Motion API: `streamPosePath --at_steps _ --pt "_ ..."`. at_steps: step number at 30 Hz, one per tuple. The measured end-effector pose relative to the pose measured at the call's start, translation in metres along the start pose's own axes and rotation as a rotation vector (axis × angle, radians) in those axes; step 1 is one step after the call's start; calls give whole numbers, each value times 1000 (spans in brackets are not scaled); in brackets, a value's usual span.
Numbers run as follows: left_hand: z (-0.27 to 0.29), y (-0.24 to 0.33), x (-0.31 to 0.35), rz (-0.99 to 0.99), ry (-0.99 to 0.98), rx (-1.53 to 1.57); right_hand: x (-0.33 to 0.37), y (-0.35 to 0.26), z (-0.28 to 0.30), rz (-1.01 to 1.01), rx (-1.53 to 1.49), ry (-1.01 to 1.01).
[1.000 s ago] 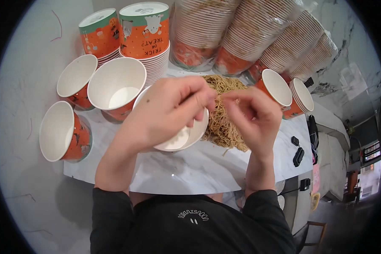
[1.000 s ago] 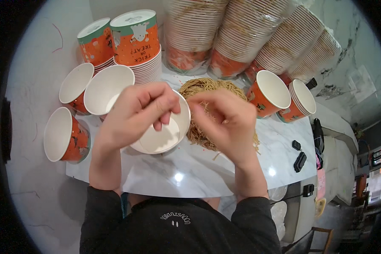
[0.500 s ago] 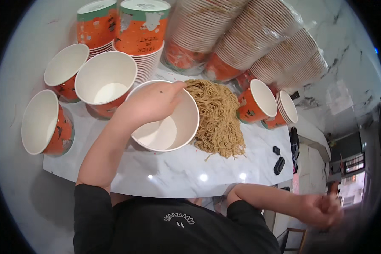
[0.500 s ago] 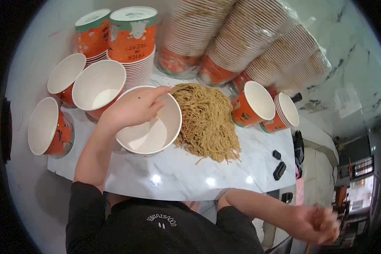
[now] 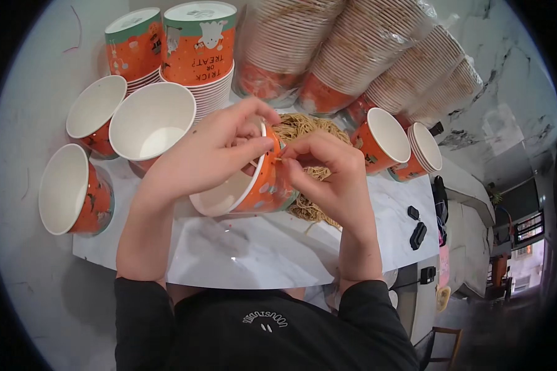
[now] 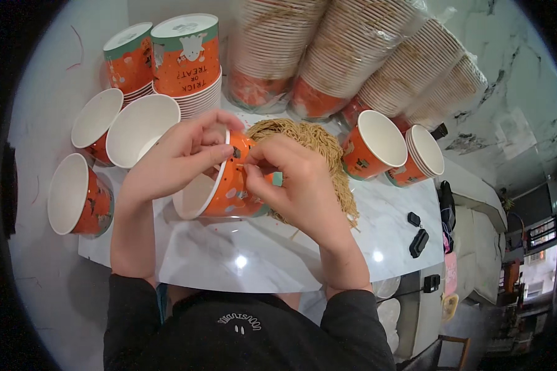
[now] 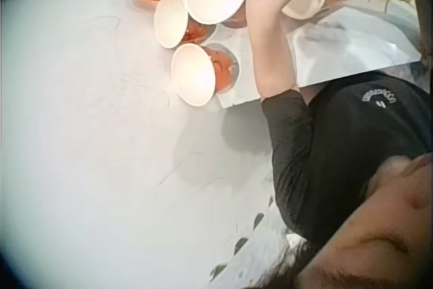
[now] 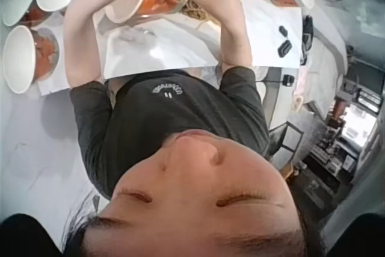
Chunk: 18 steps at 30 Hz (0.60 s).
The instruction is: Threading decorative string through pre-punched holes in themed paper bowls.
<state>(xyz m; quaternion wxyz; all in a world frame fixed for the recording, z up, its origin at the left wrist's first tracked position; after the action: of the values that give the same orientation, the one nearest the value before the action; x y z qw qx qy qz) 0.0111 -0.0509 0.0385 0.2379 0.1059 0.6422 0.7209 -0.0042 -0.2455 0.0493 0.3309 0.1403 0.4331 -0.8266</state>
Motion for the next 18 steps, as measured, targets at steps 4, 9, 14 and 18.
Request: streamPosePath --at_steps 4,9,14,18 --pt "1 -5 -4 132 100 210 -1 0 1 40 119 0" --pt "-3 -9 -8 136 75 299 -1 -1 2 64 231 24" --pt "-5 -8 -10 168 89 267 0 0 3 93 259 33" --pt "-7 -6 -11 146 89 284 2 1 4 115 310 33"
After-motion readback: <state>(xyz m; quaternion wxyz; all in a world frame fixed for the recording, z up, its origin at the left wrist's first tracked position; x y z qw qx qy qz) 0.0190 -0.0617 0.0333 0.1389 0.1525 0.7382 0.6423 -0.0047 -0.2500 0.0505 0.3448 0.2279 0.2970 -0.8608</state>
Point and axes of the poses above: each hand's wrist, its own x-axis away from the middle knuckle, its own z-axis out of the back of the hand, y = z × x, the point moved 3 cm from there along -x, towards the middle knuckle, and after that the axes turned 5 degrees about x, right-handed, at the moved point
